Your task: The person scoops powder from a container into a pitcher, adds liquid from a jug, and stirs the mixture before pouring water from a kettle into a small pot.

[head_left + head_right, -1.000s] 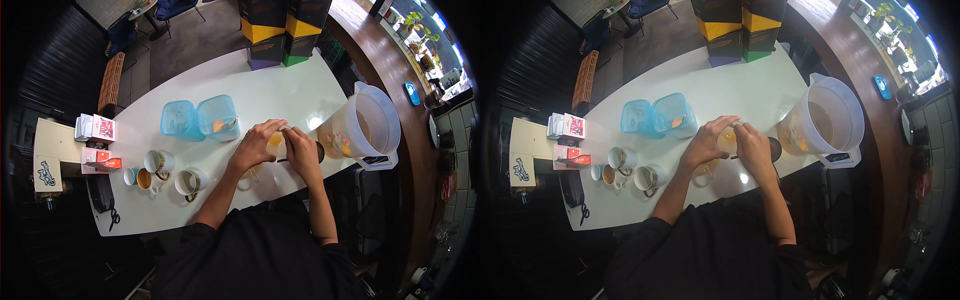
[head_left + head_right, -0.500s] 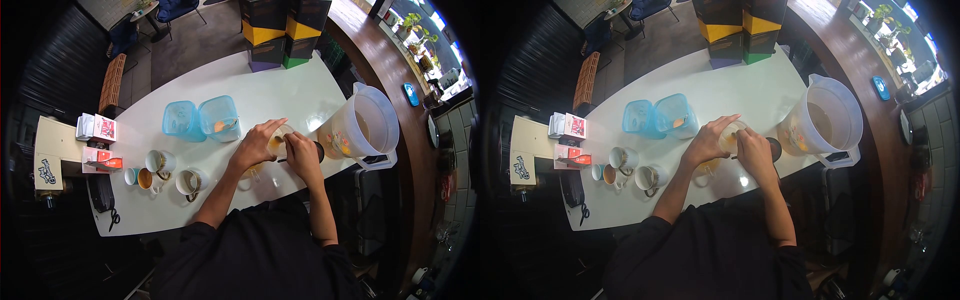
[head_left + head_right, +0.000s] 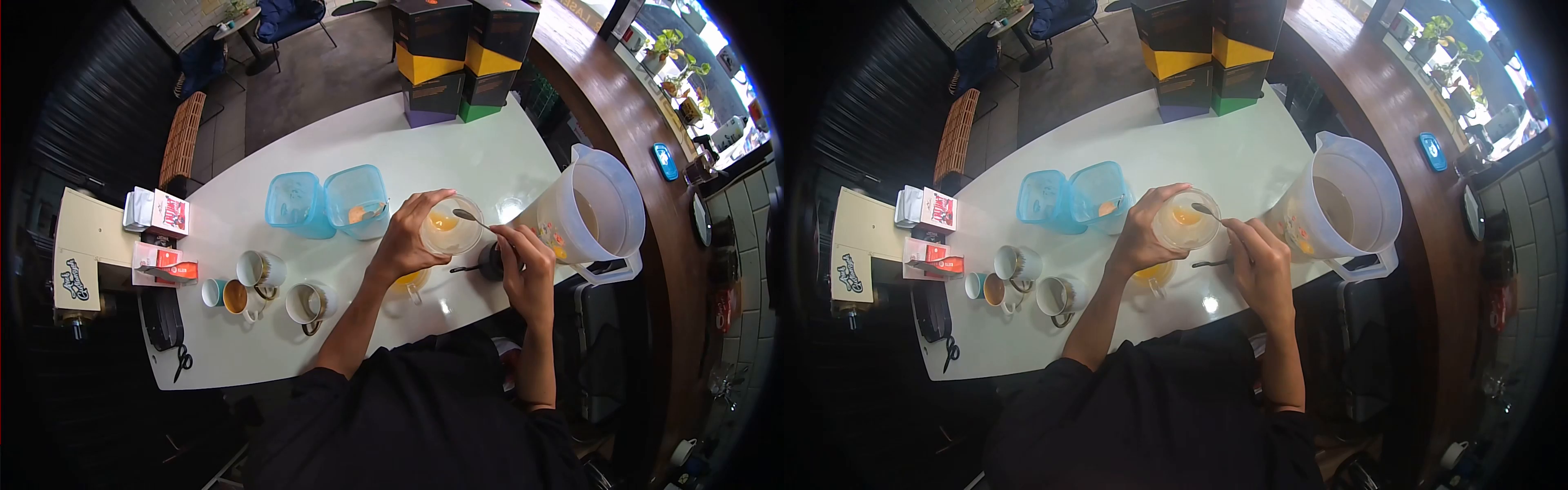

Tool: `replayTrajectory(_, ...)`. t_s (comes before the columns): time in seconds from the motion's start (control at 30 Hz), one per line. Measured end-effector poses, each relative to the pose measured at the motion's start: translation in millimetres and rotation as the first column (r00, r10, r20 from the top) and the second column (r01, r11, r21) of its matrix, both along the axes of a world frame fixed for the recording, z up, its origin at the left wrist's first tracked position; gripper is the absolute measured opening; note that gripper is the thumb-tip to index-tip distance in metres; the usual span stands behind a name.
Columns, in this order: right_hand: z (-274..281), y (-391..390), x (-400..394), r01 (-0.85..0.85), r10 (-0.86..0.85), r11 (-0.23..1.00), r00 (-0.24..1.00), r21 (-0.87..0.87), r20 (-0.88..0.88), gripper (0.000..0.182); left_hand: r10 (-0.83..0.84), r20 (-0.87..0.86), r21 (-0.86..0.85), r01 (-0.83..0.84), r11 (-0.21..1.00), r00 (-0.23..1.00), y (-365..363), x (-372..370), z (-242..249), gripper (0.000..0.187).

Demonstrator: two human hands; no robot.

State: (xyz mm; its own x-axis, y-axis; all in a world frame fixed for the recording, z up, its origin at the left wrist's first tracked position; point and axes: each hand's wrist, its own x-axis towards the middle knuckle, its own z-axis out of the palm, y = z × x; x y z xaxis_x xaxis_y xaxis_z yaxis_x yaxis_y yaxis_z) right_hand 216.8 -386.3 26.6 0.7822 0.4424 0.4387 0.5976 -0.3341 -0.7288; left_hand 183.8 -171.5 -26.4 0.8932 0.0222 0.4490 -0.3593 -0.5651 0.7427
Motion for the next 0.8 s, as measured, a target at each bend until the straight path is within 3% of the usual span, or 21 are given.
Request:
replayTrajectory(0.37, 19, -6, -13, -0.061, 0.048, 0.995, 0.984, 0.074, 0.172, 0.024, -0.002, 0.336, -0.124, 0.046, 0.991, 0.942, -10, 7, 6, 0.098)
replayTrajectory(0.43, 14, -4, -12, -0.081, 0.061, 0.995, 0.960, 0.064, 0.272, 0.025, -0.039, 0.370, -0.234, 0.133, 0.963, 0.928, -12, 7, 4, 0.098)
replayTrajectory(0.53, 14, -3, -20, -0.073, 0.058, 0.996, 0.961, 0.046, 0.270, 0.029, -0.049, 0.428, -0.283, 0.185, 0.941, 0.903, -20, 4, 8, 0.097)
replayTrajectory(0.67, 14, 3, -24, -0.083, 0.047, 0.988, 0.963, 0.127, 0.265, 0.030, -0.050, 0.468, -0.301, 0.212, 0.930, 0.882, -25, -4, 12, 0.098)
replayTrajectory(0.8, 14, 3, -30, -0.103, 0.070, 0.984, 0.973, 0.144, 0.220, 0.026, -0.103, 0.371, -0.367, 0.248, 0.896, 0.923, -24, -21, 12, 0.106)
